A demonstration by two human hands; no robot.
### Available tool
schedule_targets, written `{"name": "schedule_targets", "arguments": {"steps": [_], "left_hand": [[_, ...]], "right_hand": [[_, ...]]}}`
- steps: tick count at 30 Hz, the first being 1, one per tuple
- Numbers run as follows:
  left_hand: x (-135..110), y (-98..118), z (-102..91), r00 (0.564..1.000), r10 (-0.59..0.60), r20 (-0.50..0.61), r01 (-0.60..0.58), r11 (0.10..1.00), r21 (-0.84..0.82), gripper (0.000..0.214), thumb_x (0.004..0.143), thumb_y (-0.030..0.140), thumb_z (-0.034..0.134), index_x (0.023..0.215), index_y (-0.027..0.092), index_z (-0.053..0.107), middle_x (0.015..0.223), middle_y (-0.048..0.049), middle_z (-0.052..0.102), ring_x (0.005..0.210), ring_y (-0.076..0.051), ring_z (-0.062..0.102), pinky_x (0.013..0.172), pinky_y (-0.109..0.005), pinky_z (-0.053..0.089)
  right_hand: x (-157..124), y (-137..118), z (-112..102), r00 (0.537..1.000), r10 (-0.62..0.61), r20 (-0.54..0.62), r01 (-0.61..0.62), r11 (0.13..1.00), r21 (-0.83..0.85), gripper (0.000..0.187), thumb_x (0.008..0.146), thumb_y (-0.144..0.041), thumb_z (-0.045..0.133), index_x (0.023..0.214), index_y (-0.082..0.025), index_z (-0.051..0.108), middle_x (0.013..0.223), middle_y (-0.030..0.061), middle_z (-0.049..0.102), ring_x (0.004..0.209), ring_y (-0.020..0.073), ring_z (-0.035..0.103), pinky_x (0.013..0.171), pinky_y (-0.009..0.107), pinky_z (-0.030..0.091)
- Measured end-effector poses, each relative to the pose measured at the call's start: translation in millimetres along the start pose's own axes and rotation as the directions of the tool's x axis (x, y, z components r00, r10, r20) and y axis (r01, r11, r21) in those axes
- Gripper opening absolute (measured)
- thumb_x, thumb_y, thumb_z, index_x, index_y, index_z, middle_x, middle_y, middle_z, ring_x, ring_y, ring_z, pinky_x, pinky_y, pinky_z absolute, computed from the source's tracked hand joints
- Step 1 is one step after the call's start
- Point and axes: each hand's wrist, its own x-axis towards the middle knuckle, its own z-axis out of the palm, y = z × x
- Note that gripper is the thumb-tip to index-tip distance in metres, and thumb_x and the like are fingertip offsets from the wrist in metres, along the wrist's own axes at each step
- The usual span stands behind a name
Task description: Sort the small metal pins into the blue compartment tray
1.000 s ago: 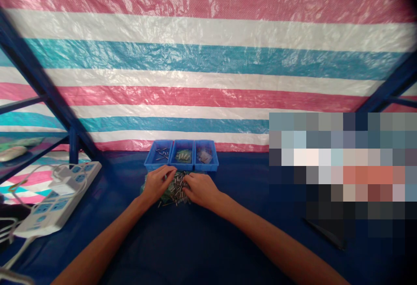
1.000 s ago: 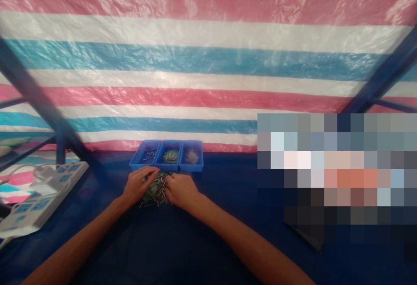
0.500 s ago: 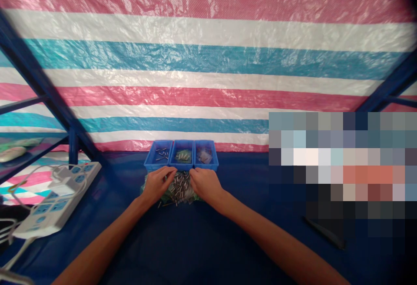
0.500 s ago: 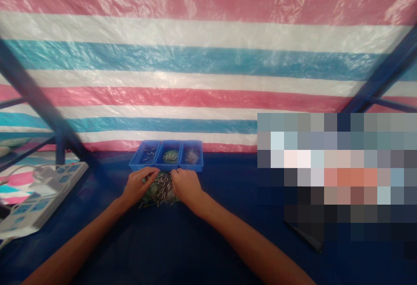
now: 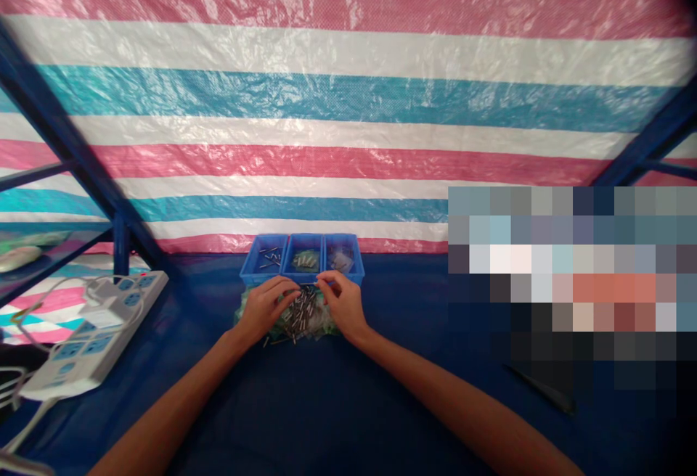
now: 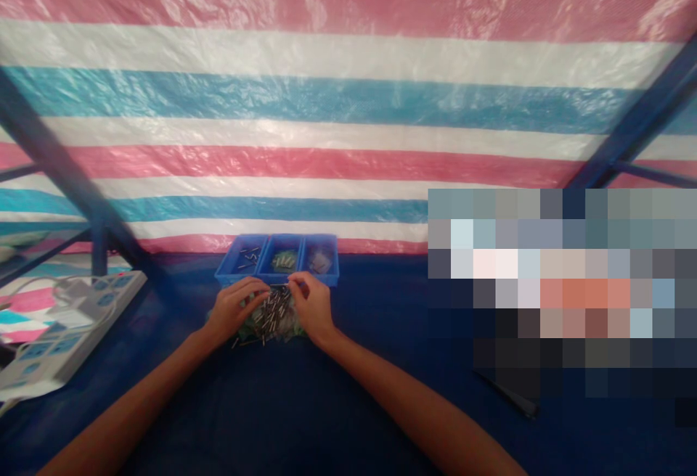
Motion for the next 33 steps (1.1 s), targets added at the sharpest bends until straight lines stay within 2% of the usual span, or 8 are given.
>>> {"name": "schedule_targets", "arguments": {"steps": [4, 9, 14, 18, 26, 33], "left_hand": [[-0.9, -0.5, 2.2, 1.0, 0.027, -0.006, -0.027, 1.0, -0.006, 0.013, 0.089, 0.027, 0.055, 0.092, 0.018, 0.065, 0.089, -0.0049, 0.068, 0.08, -0.014, 0.063, 0.074, -0.023, 0.051], [-3.7, -4.4, 4.5, 0.999, -0.011, -0.044, 0.01, 1.0, -0.004, 0.019, 0.086, 0.028, 0.059, 0.101, 0.018, 0.063, 0.091, -0.0046, 0.067, 0.071, -0.012, 0.061, 0.063, -0.021, 0.051], [-2.1, -3.4, 3.4, 0.999, 0.037, -0.037, -0.037, 0.999, 0.002, 0.013, 0.089, 0.025, 0.055, 0.094, 0.019, 0.066, 0.089, -0.0041, 0.068, 0.082, -0.014, 0.064, 0.076, -0.024, 0.051], [-1.7, -2.8, 3.5, 0.999, 0.042, -0.015, -0.042, 0.999, 0.001, 0.013, 0.09, 0.024, 0.053, 0.092, 0.019, 0.065, 0.088, -0.0039, 0.069, 0.082, -0.014, 0.064, 0.078, -0.025, 0.05], [-5.2, -7.2, 5.9, 0.998, -0.056, -0.013, 0.057, 0.996, 0.074, 0.014, 0.092, 0.027, 0.049, 0.093, 0.019, 0.061, 0.087, -0.0023, 0.067, 0.081, -0.014, 0.063, 0.077, -0.024, 0.047], [-4.6, -3.7, 5.9, 0.995, -0.09, -0.033, 0.093, 0.99, 0.107, 0.023, 0.094, 0.033, 0.044, 0.091, 0.019, 0.062, 0.083, -0.0015, 0.067, 0.075, -0.013, 0.063, 0.072, -0.022, 0.047]], "right_hand": [[-5.2, 10.6, 3.9, 0.998, 0.055, -0.031, -0.053, 0.996, 0.074, 0.017, 0.085, -0.031, 0.055, 0.089, -0.018, 0.066, 0.073, 0.0005, 0.065, 0.051, 0.0123, 0.055, 0.05, 0.023, 0.044], [-9.7, 8.8, 4.7, 1.0, 0.009, -0.028, -0.007, 0.998, 0.058, 0.015, 0.084, -0.03, 0.057, 0.088, -0.019, 0.067, 0.077, 0.0012, 0.067, 0.057, 0.0131, 0.057, 0.055, 0.023, 0.045], [-11.7, 7.0, 4.3, 0.999, -0.029, -0.014, 0.03, 0.999, 0.033, 0.015, 0.085, -0.03, 0.058, 0.088, -0.019, 0.068, 0.08, 0.0015, 0.069, 0.061, 0.0137, 0.058, 0.06, 0.024, 0.046], [-11.6, 6.4, 3.7, 0.999, -0.041, -0.007, 0.041, 0.999, 0.018, 0.014, 0.085, -0.028, 0.058, 0.088, -0.019, 0.068, 0.079, 0.0015, 0.069, 0.062, 0.0142, 0.059, 0.061, 0.025, 0.046], [-11.4, 0.1, 1.3, 0.998, -0.07, 0.009, 0.07, 0.998, -0.003, 0.015, 0.085, -0.028, 0.058, 0.091, -0.019, 0.069, 0.084, 0.0028, 0.069, 0.064, 0.0146, 0.06, 0.062, 0.025, 0.046], [-11.6, 1.7, 1.5, 0.99, -0.137, 0.03, 0.137, 0.991, 0.001, 0.015, 0.086, -0.025, 0.056, 0.089, -0.02, 0.07, 0.086, 0.0033, 0.069, 0.071, 0.0149, 0.061, 0.064, 0.024, 0.046]]}}
